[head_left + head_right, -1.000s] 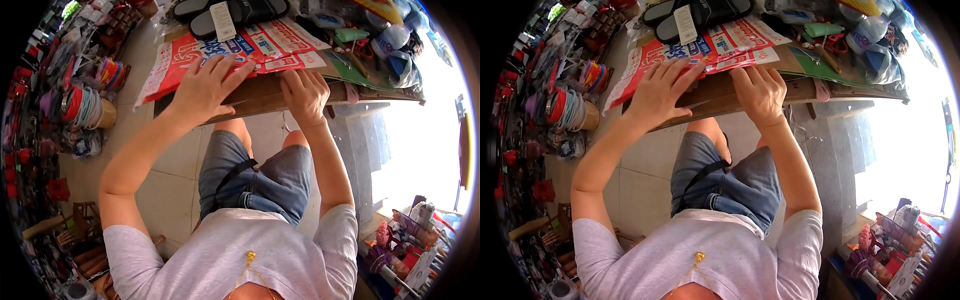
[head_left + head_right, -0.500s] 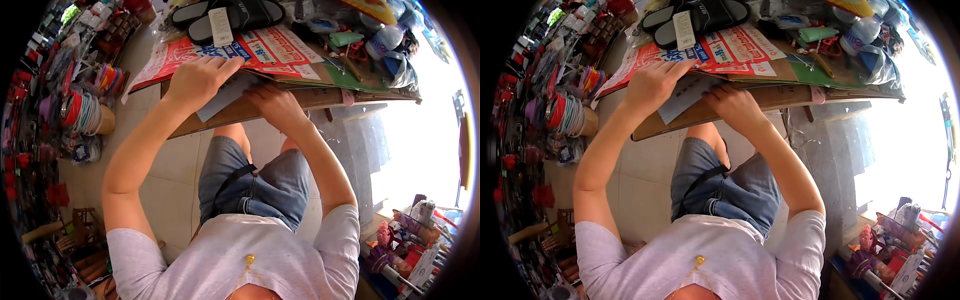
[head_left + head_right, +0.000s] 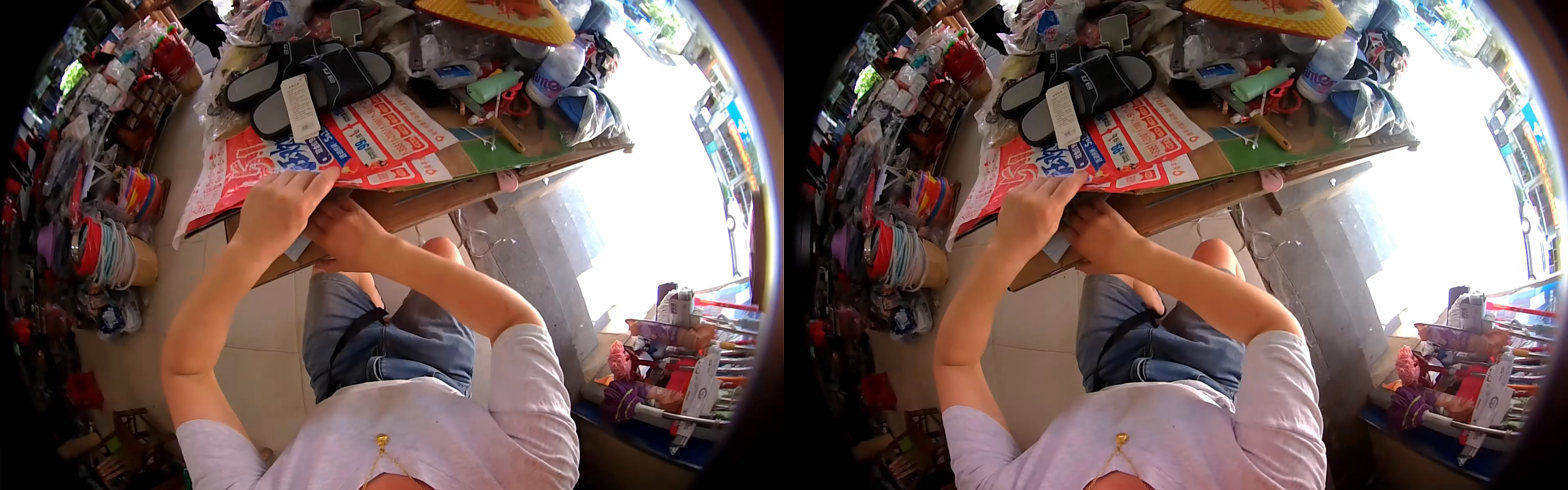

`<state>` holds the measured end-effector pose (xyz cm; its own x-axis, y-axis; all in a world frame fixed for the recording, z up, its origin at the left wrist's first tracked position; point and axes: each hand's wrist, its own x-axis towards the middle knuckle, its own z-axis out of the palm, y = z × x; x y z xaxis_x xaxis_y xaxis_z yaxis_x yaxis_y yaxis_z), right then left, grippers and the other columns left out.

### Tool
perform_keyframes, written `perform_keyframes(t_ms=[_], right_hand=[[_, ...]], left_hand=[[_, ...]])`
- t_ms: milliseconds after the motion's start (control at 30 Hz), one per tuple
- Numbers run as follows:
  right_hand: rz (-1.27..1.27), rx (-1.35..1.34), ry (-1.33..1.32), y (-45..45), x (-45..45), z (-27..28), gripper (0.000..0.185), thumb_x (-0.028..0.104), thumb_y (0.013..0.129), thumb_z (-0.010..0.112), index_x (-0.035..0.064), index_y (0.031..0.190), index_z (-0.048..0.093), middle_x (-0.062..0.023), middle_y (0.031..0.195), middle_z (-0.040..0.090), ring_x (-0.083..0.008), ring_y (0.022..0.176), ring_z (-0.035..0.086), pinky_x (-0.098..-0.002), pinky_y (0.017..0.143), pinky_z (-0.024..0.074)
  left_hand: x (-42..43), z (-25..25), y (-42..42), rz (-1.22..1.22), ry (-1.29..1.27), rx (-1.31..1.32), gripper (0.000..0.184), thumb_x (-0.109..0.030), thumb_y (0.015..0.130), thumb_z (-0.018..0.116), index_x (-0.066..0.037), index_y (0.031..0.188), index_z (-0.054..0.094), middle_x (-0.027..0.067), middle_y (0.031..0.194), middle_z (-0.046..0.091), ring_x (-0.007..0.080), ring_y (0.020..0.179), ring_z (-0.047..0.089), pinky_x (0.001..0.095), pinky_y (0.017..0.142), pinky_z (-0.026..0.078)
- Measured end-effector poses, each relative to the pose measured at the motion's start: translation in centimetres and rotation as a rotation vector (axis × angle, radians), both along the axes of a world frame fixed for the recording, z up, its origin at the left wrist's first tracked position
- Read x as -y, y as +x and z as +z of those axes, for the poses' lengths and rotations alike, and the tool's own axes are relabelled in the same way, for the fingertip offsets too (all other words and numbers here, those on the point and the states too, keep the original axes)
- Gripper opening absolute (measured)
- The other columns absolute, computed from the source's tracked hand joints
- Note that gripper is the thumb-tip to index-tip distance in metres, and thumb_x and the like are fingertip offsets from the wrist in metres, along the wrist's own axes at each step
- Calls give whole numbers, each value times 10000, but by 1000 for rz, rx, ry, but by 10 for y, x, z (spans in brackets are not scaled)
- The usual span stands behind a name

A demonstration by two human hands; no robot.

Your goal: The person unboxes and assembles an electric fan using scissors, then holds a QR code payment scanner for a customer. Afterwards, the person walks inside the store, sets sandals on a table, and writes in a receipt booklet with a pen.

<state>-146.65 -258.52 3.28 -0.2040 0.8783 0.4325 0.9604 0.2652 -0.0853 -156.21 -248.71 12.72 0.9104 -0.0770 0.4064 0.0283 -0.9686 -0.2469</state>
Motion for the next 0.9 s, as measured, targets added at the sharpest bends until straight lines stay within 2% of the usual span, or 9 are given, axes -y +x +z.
perform_keyframes(t_ms=[200,267,333,367,533,633,700,833,900], right_hand=[[-45,-113,-306,-33,-23,10,563,468,662,639,80,1066,578,-106,1048,581,-264,1085,470,-392,933,355],[12,-184,-136,-42,-30,-2,569,437,693,631,72,1121,541,-117,1087,562,-281,1077,481,-389,937,363],[-7,-160,-6,-50,-39,-15,544,453,717,596,66,1098,565,-95,1133,553,-285,1128,446,-399,995,294],[-11,-109,31,-47,-30,1,568,386,760,608,81,1216,464,-120,1183,505,-286,1121,461,-399,963,348],[-77,-13,12,-50,-44,-7,521,329,836,529,110,1287,387,-107,1257,448,-278,1166,422,-403,970,337],[-100,202,16,-59,-43,12,505,294,851,504,136,1308,359,-111,1287,416,-270,1168,422,-392,965,343],[-55,237,86,-55,-30,34,462,240,836,514,149,1276,409,-106,1259,439,-262,1155,431,-385,968,335],[-13,17,74,-54,-35,-15,433,187,776,556,140,1203,494,-97,1145,521,-258,1048,508,-364,869,424],[104,30,-13,-31,-11,-9,353,129,696,591,119,1049,596,-74,953,575,-235,899,567,-325,698,495]], left_hand=[[0,-3,3,2,-11,-11,352,-65,715,558,-105,1065,547,38,788,607,198,709,599,303,585,483],[-1,0,4,3,-10,-1,354,-62,709,563,-105,1060,548,37,789,607,198,712,600,304,585,484],[0,1,3,-10,-54,-10,358,-58,700,569,-105,1055,551,35,796,611,199,717,602,302,585,483],[1,0,3,11,-39,11,321,-104,689,583,-117,1009,563,2,778,615,153,727,608,284,634,467],[-3,-3,4,-3,-24,18,286,-122,697,569,-122,983,569,-11,744,608,142,711,603,286,619,461],[-4,-3,2,-7,-47,-27,311,-84,684,570,-97,995,575,27,809,629,185,733,610,295,632,485],[-4,-4,0,-10,-61,-21,309,-88,684,571,-96,993,575,25,824,631,184,738,612,292,634,485],[-8,-7,-3,-6,-76,-75,307,-102,681,578,-97,989,577,18,852,630,176,754,614,285,637,484],[-11,-12,-5,-4,-110,-88,306,-104,681,580,-99,987,578,17,855,630,174,757,613,284,637,484]])
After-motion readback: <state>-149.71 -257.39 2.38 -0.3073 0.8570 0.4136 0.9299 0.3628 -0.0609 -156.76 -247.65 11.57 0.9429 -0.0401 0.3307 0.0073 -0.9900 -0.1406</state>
